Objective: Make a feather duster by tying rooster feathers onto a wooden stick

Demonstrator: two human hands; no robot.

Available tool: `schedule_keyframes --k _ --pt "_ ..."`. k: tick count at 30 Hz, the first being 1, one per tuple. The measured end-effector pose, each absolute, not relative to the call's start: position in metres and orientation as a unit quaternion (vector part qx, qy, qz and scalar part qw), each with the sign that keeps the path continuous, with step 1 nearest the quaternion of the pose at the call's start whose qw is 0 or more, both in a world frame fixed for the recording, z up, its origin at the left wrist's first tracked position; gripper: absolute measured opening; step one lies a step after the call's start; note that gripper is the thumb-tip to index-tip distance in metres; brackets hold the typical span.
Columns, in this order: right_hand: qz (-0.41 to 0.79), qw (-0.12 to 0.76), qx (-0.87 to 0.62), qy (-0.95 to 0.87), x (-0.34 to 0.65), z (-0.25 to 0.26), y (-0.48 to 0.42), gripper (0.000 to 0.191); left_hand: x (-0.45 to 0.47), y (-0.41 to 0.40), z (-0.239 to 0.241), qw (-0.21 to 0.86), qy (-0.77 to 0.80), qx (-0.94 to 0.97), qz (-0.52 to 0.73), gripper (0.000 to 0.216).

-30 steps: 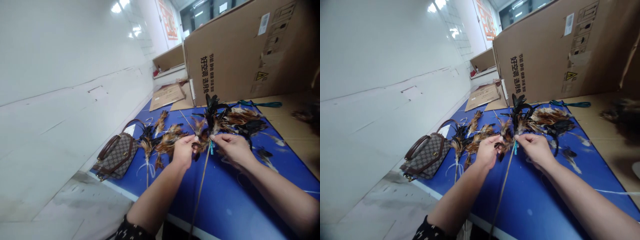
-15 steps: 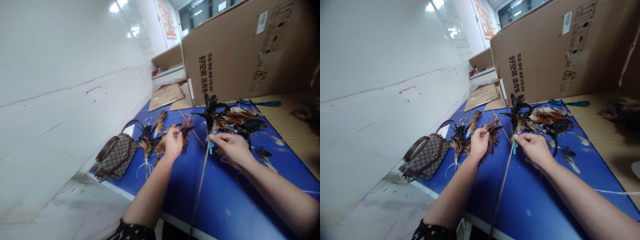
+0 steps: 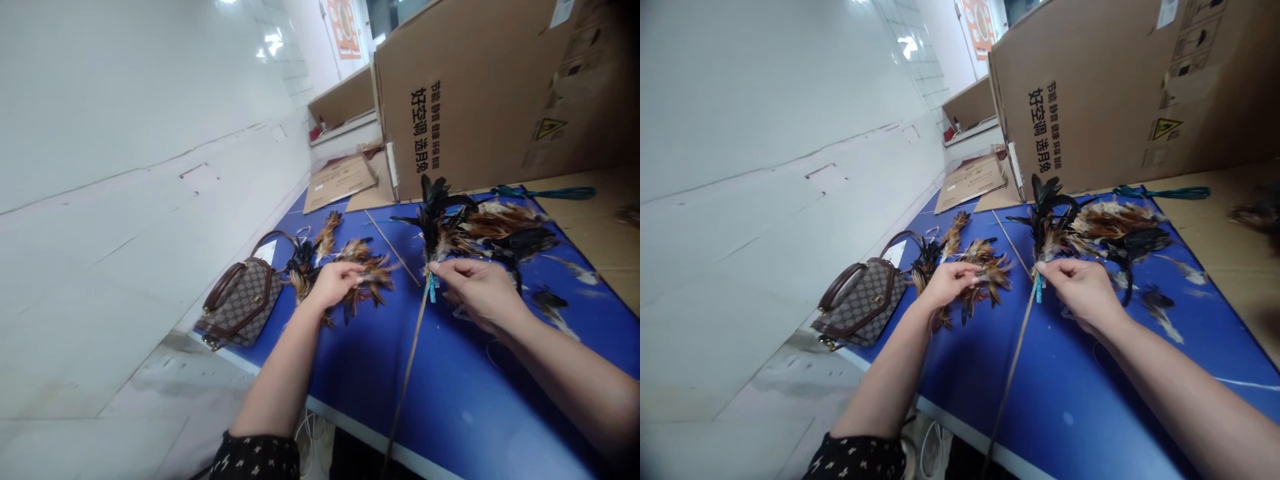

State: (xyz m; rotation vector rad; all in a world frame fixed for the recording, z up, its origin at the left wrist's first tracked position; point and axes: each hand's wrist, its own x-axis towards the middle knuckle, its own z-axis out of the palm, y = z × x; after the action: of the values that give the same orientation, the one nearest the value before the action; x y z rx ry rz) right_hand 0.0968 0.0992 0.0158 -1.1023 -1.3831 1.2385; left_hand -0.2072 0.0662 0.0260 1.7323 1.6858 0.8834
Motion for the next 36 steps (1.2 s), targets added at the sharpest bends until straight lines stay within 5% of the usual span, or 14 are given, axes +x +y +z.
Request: schedule_keyframes --k 7,16,27,36 --pt "0.540 0.470 -0.453 -0.531 0.096 0.022 0.097 0.049 -0.199 0.058 0.032 0.212 0.644 0.647 0.350 0.012" --pt "0.540 0.483 -0.431 -0.539 0.092 0.019 0.095 0.046 -0.095 0.062 0.033 0.429 0.508 0.323 0.673 0.033" --pt "0.527 0.486 -0.437 -0.543 0.098 0.020 0.097 0.046 -0.042 0.065 0.025 0.542 0.474 0.299 0.626 0.036" --pt "0.518 0.481 -0.435 -0.557 0.094 0.022 0.094 0.052 -0.042 0.059 0.025 0.497 0.473 0.330 0.648 0.036"
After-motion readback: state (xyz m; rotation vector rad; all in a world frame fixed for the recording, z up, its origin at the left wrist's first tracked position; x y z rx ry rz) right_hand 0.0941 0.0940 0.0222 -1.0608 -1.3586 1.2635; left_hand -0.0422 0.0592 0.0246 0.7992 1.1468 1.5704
